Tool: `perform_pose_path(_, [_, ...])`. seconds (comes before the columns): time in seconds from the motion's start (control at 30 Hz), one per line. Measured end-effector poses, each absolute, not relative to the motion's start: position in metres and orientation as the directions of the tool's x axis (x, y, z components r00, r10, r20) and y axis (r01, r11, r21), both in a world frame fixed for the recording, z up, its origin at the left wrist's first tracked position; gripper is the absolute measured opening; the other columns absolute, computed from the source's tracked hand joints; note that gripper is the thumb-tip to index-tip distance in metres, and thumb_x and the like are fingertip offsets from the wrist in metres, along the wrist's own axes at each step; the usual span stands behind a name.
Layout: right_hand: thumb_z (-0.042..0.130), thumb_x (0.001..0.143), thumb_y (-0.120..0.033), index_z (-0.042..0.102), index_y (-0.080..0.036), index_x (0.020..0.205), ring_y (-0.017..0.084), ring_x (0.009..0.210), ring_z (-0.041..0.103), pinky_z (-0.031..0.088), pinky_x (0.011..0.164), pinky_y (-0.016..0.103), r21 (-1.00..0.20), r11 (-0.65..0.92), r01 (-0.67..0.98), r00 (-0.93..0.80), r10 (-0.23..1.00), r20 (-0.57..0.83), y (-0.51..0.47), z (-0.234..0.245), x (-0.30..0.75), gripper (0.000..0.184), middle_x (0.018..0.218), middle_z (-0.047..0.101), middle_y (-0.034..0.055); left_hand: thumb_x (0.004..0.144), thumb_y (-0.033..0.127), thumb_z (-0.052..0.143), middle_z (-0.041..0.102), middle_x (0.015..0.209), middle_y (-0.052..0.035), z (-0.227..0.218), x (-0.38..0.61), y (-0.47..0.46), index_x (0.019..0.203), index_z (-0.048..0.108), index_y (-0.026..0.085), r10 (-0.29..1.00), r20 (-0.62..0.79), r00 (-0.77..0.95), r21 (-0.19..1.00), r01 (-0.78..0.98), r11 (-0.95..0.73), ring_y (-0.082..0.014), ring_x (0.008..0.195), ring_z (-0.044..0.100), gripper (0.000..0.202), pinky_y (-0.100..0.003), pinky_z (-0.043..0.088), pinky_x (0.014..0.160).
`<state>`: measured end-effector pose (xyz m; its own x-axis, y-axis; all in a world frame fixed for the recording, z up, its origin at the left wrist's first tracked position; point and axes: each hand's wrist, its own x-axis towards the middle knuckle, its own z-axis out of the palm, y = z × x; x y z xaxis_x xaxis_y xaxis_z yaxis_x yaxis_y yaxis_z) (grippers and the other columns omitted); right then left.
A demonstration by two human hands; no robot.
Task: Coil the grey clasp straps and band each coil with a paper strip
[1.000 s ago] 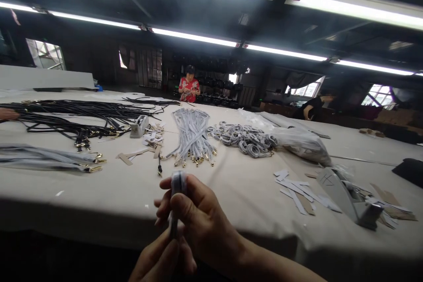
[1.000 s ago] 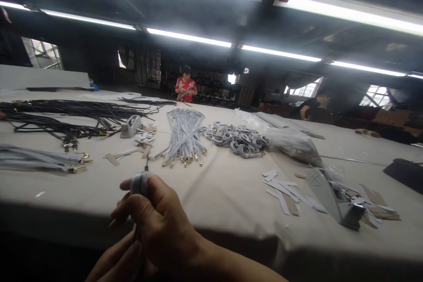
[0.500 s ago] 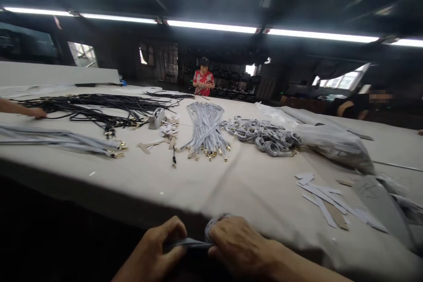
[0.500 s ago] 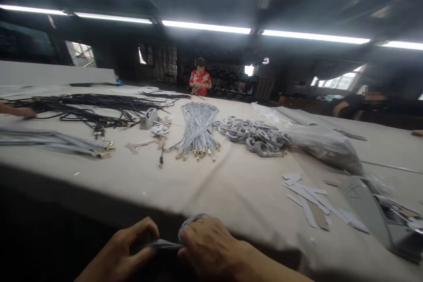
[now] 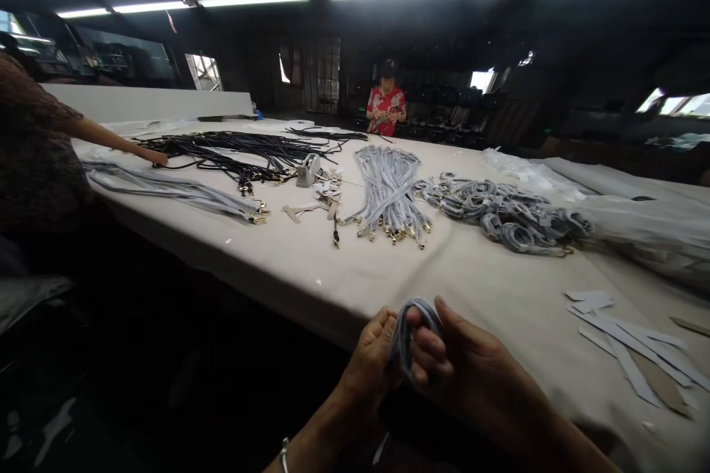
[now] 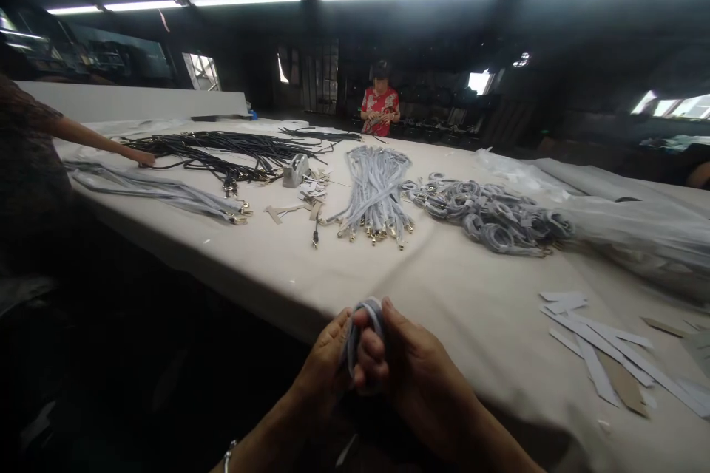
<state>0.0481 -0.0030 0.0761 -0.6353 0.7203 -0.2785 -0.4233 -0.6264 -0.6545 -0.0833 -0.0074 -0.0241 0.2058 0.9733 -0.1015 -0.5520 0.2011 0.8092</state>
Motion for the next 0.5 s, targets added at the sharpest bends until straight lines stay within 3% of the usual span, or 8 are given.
perform_pose_path(0.07, [0.067,0.087,-0.043,0.068,-0.014,0.1,0.012,0.065,0.059,0.052,0.069,0.028,-0.675,-0.558,-0.484,-0.615,0.765,-0.192,0.001,0.083,0.043,0.032,0.07,0.054,-0.0028,0.092,0.065,0.046,0.049,0.061,0.0042,-0.018,-0.081,-0.011,0.094,0.057,0.017,0.99,0.01,0.142,0.869,-0.491,0.062,-0.0066,0.046,0.035,0.049,-0.019,0.027,0.046])
perform_pose_path(0.13, [0.065,0.089,-0.043,0.066,-0.018,0.11,0.016,0.077,0.063,0.053,0.077,0.034,-0.763,-0.397,-0.51,-0.524,0.847,-0.091,0.007,0.084,0.041,0.032,0.08,0.059,-0.0005,0.094,0.06,0.049,0.053,0.068,0.0012,-0.009,-0.086,-0.017,0.092,0.06,0.016,0.979,0.164,0.121,0.944,-0.308,-0.12,-0.01,0.058,0.046,0.046,-0.021,0.038,0.057])
perform_pose_path(0.2, [0.059,0.093,-0.043,0.062,-0.022,0.118,0.022,0.094,0.064,0.051,0.09,0.04,-0.902,-0.075,-0.424,-0.367,0.925,0.096,0.016,0.079,0.042,0.033,0.088,0.064,0.0022,0.094,0.054,0.053,0.059,0.079,-0.0025,-0.002,-0.093,-0.024,0.092,0.064,0.015,0.962,0.208,0.178,0.973,-0.14,-0.184,-0.0135,0.073,0.053,0.04,-0.024,0.042,0.07])
perform_pose_path(0.27, [0.054,0.097,-0.037,0.059,-0.024,0.121,0.025,0.106,0.062,0.044,0.1,0.044,-0.928,0.342,-0.147,-0.269,0.889,0.37,0.028,0.069,0.046,0.028,0.095,0.067,0.005,0.096,0.05,0.05,0.061,0.081,-0.0037,0.001,-0.101,-0.031,0.094,0.066,0.015,0.961,0.121,0.249,0.991,-0.091,-0.101,-0.0137,0.072,0.053,0.039,-0.025,0.041,0.069])
perform_pose_path(0.33, [0.051,0.098,-0.027,0.057,-0.024,0.118,0.025,0.108,0.061,0.042,0.101,0.046,-0.724,0.674,0.148,-0.388,0.713,0.584,0.039,0.057,0.051,0.021,0.102,0.068,0.0071,0.096,0.052,0.047,0.058,0.066,-0.0004,0.002,-0.112,-0.035,0.097,0.065,0.014,0.947,0.014,0.322,0.987,-0.154,0.038,-0.0117,0.059,0.05,0.042,-0.023,0.038,0.059])
perform_pose_path(0.37, [0.05,0.098,-0.023,0.057,-0.023,0.114,0.025,0.103,0.062,0.043,0.1,0.046,-0.579,0.78,0.235,-0.508,0.607,0.611,0.043,0.052,0.054,0.018,0.102,0.068,0.0079,0.095,0.052,0.05,0.056,0.062,0.0013,0.004,-0.118,-0.037,0.098,0.064,0.014,0.935,-0.022,0.354,0.977,-0.192,0.095,-0.0112,0.055,0.048,0.041,-0.023,0.037,0.056])
perform_pose_path(0.43, [0.047,0.096,-0.019,0.056,-0.02,0.103,0.024,0.088,0.062,0.046,0.092,0.046,-0.344,0.889,0.302,-0.716,0.449,0.534,0.047,0.044,0.06,0.011,0.094,0.066,0.0081,0.086,0.046,0.063,0.057,0.065,0.0025,0.009,-0.134,-0.037,0.1,0.063,0.014,0.919,-0.072,0.388,0.974,-0.17,0.148,-0.0113,0.057,0.05,0.035,-0.022,0.037,0.056])
perform_pose_path(0.5, [0.05,0.095,-0.026,0.054,-0.019,0.096,0.024,0.08,0.059,0.048,0.081,0.044,-0.234,0.901,0.364,-0.82,0.429,0.378,0.045,0.038,0.064,0.008,0.088,0.063,0.0077,0.078,0.032,0.071,0.061,0.075,0.0019,0.018,-0.149,-0.036,0.097,0.065,0.015,0.93,-0.107,0.352,0.994,0.017,0.108,-0.0128,0.066,0.053,0.025,-0.022,0.039,0.06])
